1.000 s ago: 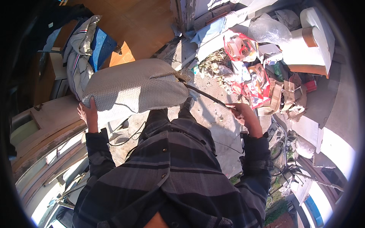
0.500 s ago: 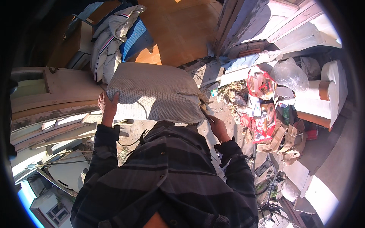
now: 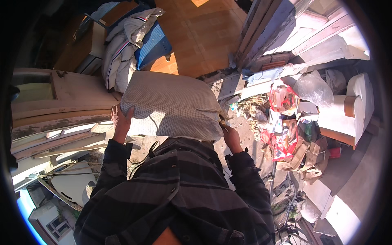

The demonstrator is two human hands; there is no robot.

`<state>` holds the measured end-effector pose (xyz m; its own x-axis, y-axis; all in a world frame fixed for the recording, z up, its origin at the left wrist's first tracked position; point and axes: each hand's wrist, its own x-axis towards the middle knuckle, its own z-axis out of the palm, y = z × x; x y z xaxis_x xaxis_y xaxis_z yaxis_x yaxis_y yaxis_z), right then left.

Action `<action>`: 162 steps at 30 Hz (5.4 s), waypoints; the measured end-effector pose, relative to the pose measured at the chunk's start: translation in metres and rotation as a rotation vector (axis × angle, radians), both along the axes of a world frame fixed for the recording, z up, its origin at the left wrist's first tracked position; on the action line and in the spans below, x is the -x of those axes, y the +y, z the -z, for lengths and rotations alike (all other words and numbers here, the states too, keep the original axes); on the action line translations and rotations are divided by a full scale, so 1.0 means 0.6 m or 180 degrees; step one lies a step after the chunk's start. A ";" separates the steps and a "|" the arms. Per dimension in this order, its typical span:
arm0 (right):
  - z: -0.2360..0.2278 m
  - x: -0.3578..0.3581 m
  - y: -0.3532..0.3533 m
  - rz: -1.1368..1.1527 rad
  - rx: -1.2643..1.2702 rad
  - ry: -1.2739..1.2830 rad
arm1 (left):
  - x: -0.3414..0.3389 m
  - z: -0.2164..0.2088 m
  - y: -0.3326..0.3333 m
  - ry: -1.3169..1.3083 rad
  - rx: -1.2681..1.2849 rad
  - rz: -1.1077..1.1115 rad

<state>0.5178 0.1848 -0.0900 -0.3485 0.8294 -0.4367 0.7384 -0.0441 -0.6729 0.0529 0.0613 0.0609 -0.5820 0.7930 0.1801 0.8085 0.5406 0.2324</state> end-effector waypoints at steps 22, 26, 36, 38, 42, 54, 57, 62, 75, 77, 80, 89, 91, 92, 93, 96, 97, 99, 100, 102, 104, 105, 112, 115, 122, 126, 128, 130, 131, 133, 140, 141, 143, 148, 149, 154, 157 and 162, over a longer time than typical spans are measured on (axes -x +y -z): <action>0.080 0.128 0.081 -0.0366 -0.0210 -0.0491 | 0.012 -0.005 0.019 -0.0196 -0.0122 0.0226; 0.059 0.104 0.119 -0.0810 -0.0264 -0.0676 | 0.007 -0.007 0.032 -0.0269 -0.0139 0.0069; 0.001 0.079 0.243 -0.1138 -0.0252 -0.0264 | 0.050 -0.001 0.031 -0.0372 -0.0057 -0.0187; 0.008 0.063 0.212 -0.1002 -0.0002 -0.0409 | 0.052 0.001 0.031 -0.0385 -0.0079 -0.0229; 0.030 0.018 0.103 -0.0260 0.0178 0.0168 | 0.051 0.001 0.025 -0.0522 -0.0048 -0.0382; 0.040 -0.115 0.069 -0.0885 0.0054 -0.0839 | 0.081 0.016 0.005 -0.0713 0.0093 -0.0630; 0.001 -0.177 0.027 -0.0995 0.0109 -0.1276 | 0.095 0.021 0.013 -0.0698 0.0054 -0.0613; 0.015 -0.193 0.018 -0.0730 0.0238 -0.0602 | 0.108 0.019 0.039 -0.0575 0.0336 -0.0473; -0.055 -0.249 0.080 -0.0581 0.0411 -0.0904 | 0.101 0.002 0.054 -0.0599 0.0245 -0.0499; -0.058 -0.240 0.080 -0.0729 0.0138 -0.0868 | 0.092 0.007 0.049 -0.0585 0.0163 -0.0423; -0.042 -0.209 0.081 -0.0941 0.0047 -0.0667 | 0.074 0.016 0.049 -0.0402 0.0075 -0.0422; -0.071 -0.246 0.078 -0.0689 0.0408 -0.1151 | 0.073 0.009 0.052 -0.0387 -0.0050 -0.0411; -0.059 -0.242 0.065 -0.0635 0.0135 -0.0676 | 0.058 0.006 0.058 -0.0288 -0.0066 -0.0370; -0.045 -0.234 0.055 -0.0790 0.0030 -0.0694 | 0.046 0.004 0.064 -0.0231 -0.0069 -0.0354; -0.032 -0.227 0.044 -0.0833 0.0087 -0.0665 | 0.033 0.000 0.072 -0.0193 -0.0074 -0.0331; -0.011 -0.233 0.000 -0.0467 0.0446 -0.0796 | 0.012 -0.027 0.092 -0.0480 -0.0108 -0.0152; -0.010 -0.241 -0.010 -0.0300 0.0796 -0.0964 | 0.007 -0.040 0.095 -0.0415 -0.0193 0.0070; -0.016 -0.264 -0.022 -0.0417 0.0690 -0.1100 | 0.012 -0.071 0.089 -0.0695 0.0127 0.0294; -0.021 -0.274 -0.024 -0.0427 0.0700 -0.0843 | 0.013 -0.082 0.081 -0.0635 0.0269 0.0453; -0.029 -0.286 -0.021 -0.0422 0.0723 -0.0885 | 0.011 -0.091 0.066 -0.0235 0.0672 0.0552; -0.032 -0.283 -0.015 -0.0397 0.0722 -0.0874 | 0.000 -0.075 0.062 -0.0472 0.0668 0.0297; -0.031 -0.278 -0.012 -0.0442 0.0807 -0.0926 | -0.006 -0.063 0.059 -0.0533 0.0770 0.0169; -0.044 -0.274 -0.030 -0.0503 0.0411 -0.1095 | -0.017 0.000 0.067 -0.0238 0.0355 -0.0070; -0.058 -0.290 -0.041 -0.0284 0.0360 -0.1077 | 0.000 -0.007 0.088 -0.0234 0.0586 -0.0178; -0.017 -0.229 -0.026 -0.0229 0.0305 -0.0682 | 0.012 -0.042 0.112 -0.0729 0.0795 0.0198; -0.022 -0.237 -0.023 -0.0191 0.0624 -0.0816 | -0.012 -0.047 0.125 -0.0667 0.0857 0.0130; -0.037 -0.256 -0.023 -0.0471 0.0376 -0.1272 | -0.015 -0.052 0.126 -0.0652 0.1005 0.0119; -0.047 -0.265 -0.019 -0.0440 0.0157 -0.1152 | -0.015 -0.057 0.123 -0.0572 0.1128 0.0067; -0.049 -0.265 -0.015 -0.0455 0.0165 -0.1241 | -0.014 -0.059 0.120 -0.0596 0.1146 0.0060; -0.042 -0.253 -0.001 -0.0539 -0.0129 -0.1099 | -0.014 -0.058 0.118 -0.0583 0.1081 0.0120; -0.003 -0.224 0.030 -0.0528 0.0518 -0.1099 | -0.014 -0.036 0.100 -0.0579 0.1095 0.0008; -0.005 -0.228 0.029 -0.0539 0.0575 -0.1190 | -0.014 -0.034 0.096 -0.0509 0.1106 0.0008; -0.011 -0.233 0.028 -0.0495 0.0634 -0.1243 | -0.014 -0.031 0.092 -0.0530 0.1001 0.0058; -0.006 -0.180 0.050 -0.0543 0.0816 -0.1165 | -0.026 -0.036 0.090 -0.0749 0.1028 0.0028; -0.002 -0.166 0.056 -0.0582 0.0833 -0.1311 | -0.027 -0.040 0.089 -0.0733 0.1018 0.0041; 0.010 -0.162 0.075 -0.0739 0.0500 -0.1294 | -0.034 -0.050 0.095 -0.0757 0.1059 0.0029; 0.015 -0.190 0.070 -0.0671 0.0410 -0.1239 | -0.034 -0.050 0.095 -0.0771 0.1033 0.0030; 0.048 -0.153 0.073 -0.0710 0.0494 -0.0763 | -0.036 -0.050 0.096 -0.0702 0.0913 0.0099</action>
<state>0.6095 0.2285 -0.1191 -0.3857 0.6620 -0.6427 0.8774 0.0478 -0.4773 0.0745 0.1189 0.0907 -0.5568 0.8110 -0.1795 0.7729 0.5850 0.2456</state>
